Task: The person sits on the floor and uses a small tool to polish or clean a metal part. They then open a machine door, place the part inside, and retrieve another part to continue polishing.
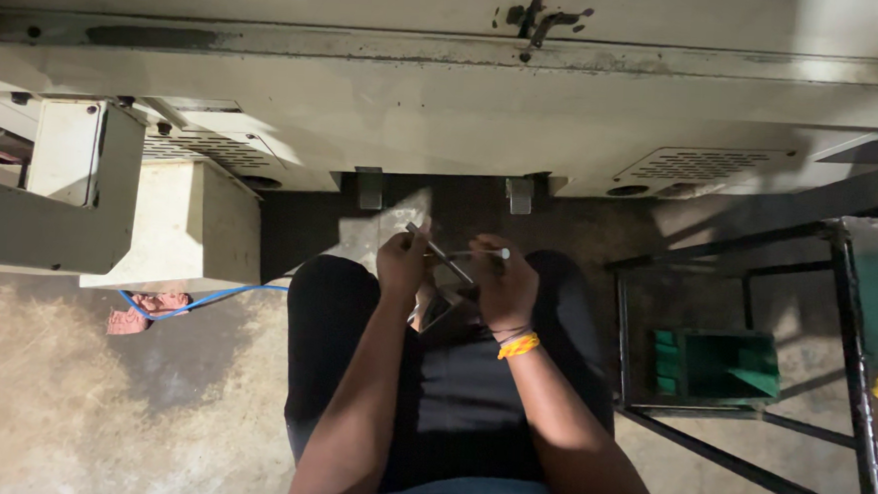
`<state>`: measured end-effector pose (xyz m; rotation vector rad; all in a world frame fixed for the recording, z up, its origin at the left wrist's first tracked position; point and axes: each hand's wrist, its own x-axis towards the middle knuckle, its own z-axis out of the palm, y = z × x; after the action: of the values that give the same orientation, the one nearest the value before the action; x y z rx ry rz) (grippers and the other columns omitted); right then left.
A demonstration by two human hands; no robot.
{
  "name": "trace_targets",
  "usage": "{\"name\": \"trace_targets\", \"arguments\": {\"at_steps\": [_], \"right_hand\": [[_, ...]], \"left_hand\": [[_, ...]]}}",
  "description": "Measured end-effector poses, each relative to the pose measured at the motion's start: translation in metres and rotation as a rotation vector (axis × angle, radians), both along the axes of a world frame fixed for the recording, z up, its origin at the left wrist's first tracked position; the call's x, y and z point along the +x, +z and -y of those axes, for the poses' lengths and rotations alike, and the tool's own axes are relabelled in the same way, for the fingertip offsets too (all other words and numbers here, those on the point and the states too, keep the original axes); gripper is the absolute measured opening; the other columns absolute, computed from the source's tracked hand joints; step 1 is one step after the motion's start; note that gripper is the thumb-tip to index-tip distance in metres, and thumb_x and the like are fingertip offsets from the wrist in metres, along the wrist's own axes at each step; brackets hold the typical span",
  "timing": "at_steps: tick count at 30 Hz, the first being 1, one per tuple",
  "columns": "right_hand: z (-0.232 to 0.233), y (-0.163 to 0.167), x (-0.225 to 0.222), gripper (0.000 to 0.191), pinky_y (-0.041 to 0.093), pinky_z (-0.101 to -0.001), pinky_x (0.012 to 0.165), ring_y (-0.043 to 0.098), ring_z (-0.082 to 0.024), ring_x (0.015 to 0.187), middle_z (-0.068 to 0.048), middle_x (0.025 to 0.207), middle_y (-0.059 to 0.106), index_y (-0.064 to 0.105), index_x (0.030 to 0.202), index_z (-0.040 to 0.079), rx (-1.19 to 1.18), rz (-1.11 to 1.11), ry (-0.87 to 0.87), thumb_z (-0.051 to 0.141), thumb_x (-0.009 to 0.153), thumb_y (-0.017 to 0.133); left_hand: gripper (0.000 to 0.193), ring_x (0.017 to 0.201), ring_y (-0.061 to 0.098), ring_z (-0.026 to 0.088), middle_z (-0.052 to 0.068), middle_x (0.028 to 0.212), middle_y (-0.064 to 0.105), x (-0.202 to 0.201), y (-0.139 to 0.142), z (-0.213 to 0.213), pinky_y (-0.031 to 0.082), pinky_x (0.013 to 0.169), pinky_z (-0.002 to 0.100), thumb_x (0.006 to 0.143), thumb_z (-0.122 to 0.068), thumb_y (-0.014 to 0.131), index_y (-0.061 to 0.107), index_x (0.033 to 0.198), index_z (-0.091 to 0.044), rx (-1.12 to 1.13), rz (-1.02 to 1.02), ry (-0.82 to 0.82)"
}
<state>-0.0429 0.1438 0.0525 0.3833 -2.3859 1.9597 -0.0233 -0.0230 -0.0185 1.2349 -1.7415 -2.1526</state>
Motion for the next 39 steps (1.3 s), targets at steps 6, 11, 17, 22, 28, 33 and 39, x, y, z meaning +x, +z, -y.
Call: {"name": "trace_targets", "arguments": {"at_steps": [6,11,17,22,28,33,39], "right_hand": [[-0.006,0.006,0.002,0.019,0.058,-0.0256,0.083,0.076,-0.014,0.093,-0.01,0.103,0.079,0.067,0.117,0.0,0.042,-0.075,-0.05,0.001,0.098,0.064],[-0.006,0.009,0.006,0.021,0.058,-0.0257,0.081,0.075,-0.013,0.094,-0.01,0.102,0.078,0.067,0.117,0.0,0.019,-0.055,-0.015,0.001,0.096,0.064],[0.004,0.012,0.009,0.017,0.058,-0.0264,0.08,0.075,-0.015,0.09,-0.01,0.098,0.078,0.072,0.111,0.001,0.091,0.0,0.045,0.005,0.094,0.071],[0.002,0.022,0.016,0.016,0.06,-0.026,0.079,0.077,-0.013,0.09,-0.007,0.099,0.078,0.073,0.11,0.004,0.131,-0.161,0.027,0.008,0.096,0.069],[0.011,0.021,0.017,0.016,0.058,-0.0258,0.076,0.075,-0.013,0.085,-0.008,0.095,0.077,0.073,0.108,0.003,0.166,-0.14,-0.004,0.012,0.094,0.074],[0.01,0.018,0.016,0.017,0.056,-0.0252,0.07,0.071,-0.011,0.077,-0.007,0.088,0.076,0.073,0.108,0.003,0.12,-0.047,-0.008,0.013,0.094,0.076],[0.01,0.018,0.01,0.021,0.058,-0.0279,0.07,0.075,-0.016,0.08,-0.009,0.089,0.076,0.072,0.106,0.006,0.201,-0.039,0.035,0.02,0.091,0.074]], "left_hand": [[0.034,0.075,0.073,0.025,0.013,0.081,0.075,-0.004,-0.004,0.0,0.056,0.069,0.039,0.095,-0.032,0.071,0.076,0.095,0.001,-0.274,0.119,-0.006],[0.032,0.076,0.075,0.023,0.012,0.084,0.078,-0.003,-0.003,0.002,0.058,0.074,0.038,0.09,-0.035,0.071,0.078,0.096,-0.003,-0.491,0.17,-0.038],[0.039,0.072,0.077,0.026,0.013,0.078,0.077,-0.002,-0.002,-0.001,0.058,0.071,0.041,0.091,-0.04,0.07,0.076,0.09,-0.001,-0.318,0.118,-0.032],[0.037,0.069,0.074,0.024,0.011,0.076,0.075,-0.001,0.001,0.004,0.057,0.067,0.04,0.089,-0.04,0.073,0.077,0.09,-0.003,-0.537,0.155,-0.005],[0.048,0.064,0.076,0.021,0.012,0.071,0.075,0.001,0.018,0.003,0.059,0.065,0.037,0.091,-0.048,0.07,0.076,0.087,-0.001,-0.412,0.167,-0.074],[0.054,0.064,0.076,0.021,0.012,0.072,0.073,0.002,0.028,-0.001,0.062,0.061,0.036,0.088,-0.051,0.075,0.074,0.087,0.003,-0.158,0.107,-0.03],[0.051,0.062,0.071,0.02,0.013,0.073,0.074,0.003,0.018,-0.001,0.056,0.061,0.035,0.091,-0.048,0.076,0.077,0.088,0.003,-0.351,0.174,-0.084]]}}
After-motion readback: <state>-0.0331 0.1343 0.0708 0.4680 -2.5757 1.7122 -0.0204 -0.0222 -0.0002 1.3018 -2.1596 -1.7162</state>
